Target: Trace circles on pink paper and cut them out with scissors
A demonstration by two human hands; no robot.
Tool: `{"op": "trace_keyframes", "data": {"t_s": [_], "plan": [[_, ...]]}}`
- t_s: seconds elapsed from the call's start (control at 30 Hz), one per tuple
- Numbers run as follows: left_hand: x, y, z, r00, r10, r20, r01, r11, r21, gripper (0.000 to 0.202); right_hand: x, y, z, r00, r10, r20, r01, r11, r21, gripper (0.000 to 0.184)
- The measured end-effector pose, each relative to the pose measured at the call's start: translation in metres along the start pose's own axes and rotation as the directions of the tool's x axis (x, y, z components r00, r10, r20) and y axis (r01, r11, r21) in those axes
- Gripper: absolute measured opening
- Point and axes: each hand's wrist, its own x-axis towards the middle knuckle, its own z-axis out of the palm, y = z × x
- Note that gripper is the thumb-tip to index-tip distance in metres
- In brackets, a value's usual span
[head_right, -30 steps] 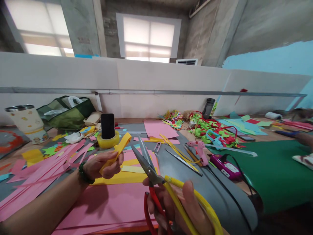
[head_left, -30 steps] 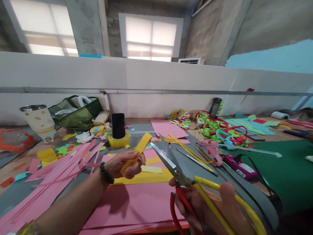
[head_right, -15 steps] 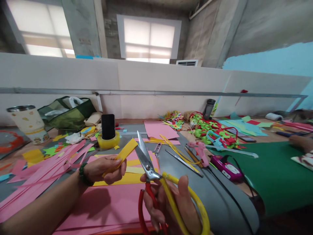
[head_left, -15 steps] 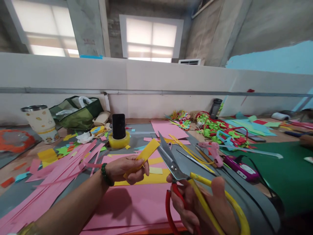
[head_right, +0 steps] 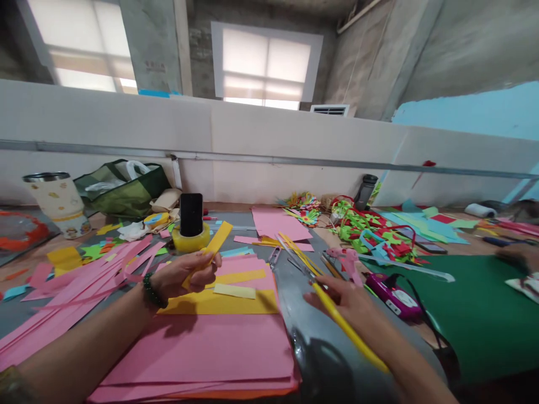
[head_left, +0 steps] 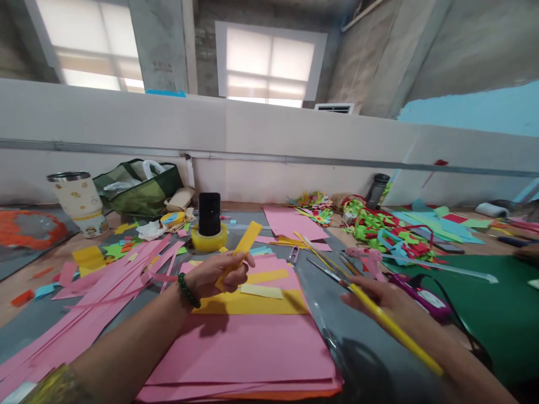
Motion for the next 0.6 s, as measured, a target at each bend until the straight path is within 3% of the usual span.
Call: {"op": "trace_keyframes", "data": {"t_s": [0.07,0.13,0.3,0.43,0.47,0.53,0.6], "plan": [[0.003,0.0,-0.002,0.995,0.048,-0.089,-0.05,0.998,-0.024,0.024,0.011,0.019,0.005,1.0,-0.023,0.018,0.028,0.919,-0.394,0.038],[0.005,-0.002,-0.002,0.991,0.05,-0.123,-0.054,0.998,-0.029,0.025,0.016,0.033,0.014,0.997,0.002,0.071,0.039,0.816,-0.577,0.038],[0.008,-0.005,0.001,0.993,0.014,-0.118,-0.023,0.997,-0.078,0.025,0.018,0.044,0.017,0.979,0.053,0.195,0.093,0.738,-0.669,0.042],[0.009,-0.007,0.004,0.994,0.009,-0.105,-0.021,0.993,-0.118,0.024,0.027,0.02,0.007,0.972,-0.006,0.234,0.185,0.631,-0.753,0.045],[0.009,-0.007,0.005,0.995,0.008,-0.1,-0.02,0.993,-0.118,0.024,0.031,0.009,0.008,0.976,-0.041,0.212,0.189,0.636,-0.749,0.04],[0.008,-0.007,0.007,0.996,-0.005,-0.088,-0.004,0.995,-0.103,0.025,0.04,-0.019,0.016,0.986,-0.099,0.131,0.161,0.741,-0.652,0.031],[0.007,-0.007,0.009,0.997,-0.028,-0.07,0.022,0.996,-0.084,0.025,0.05,-0.05,0.035,0.966,-0.248,0.071,0.257,0.893,-0.369,0.033]]}}
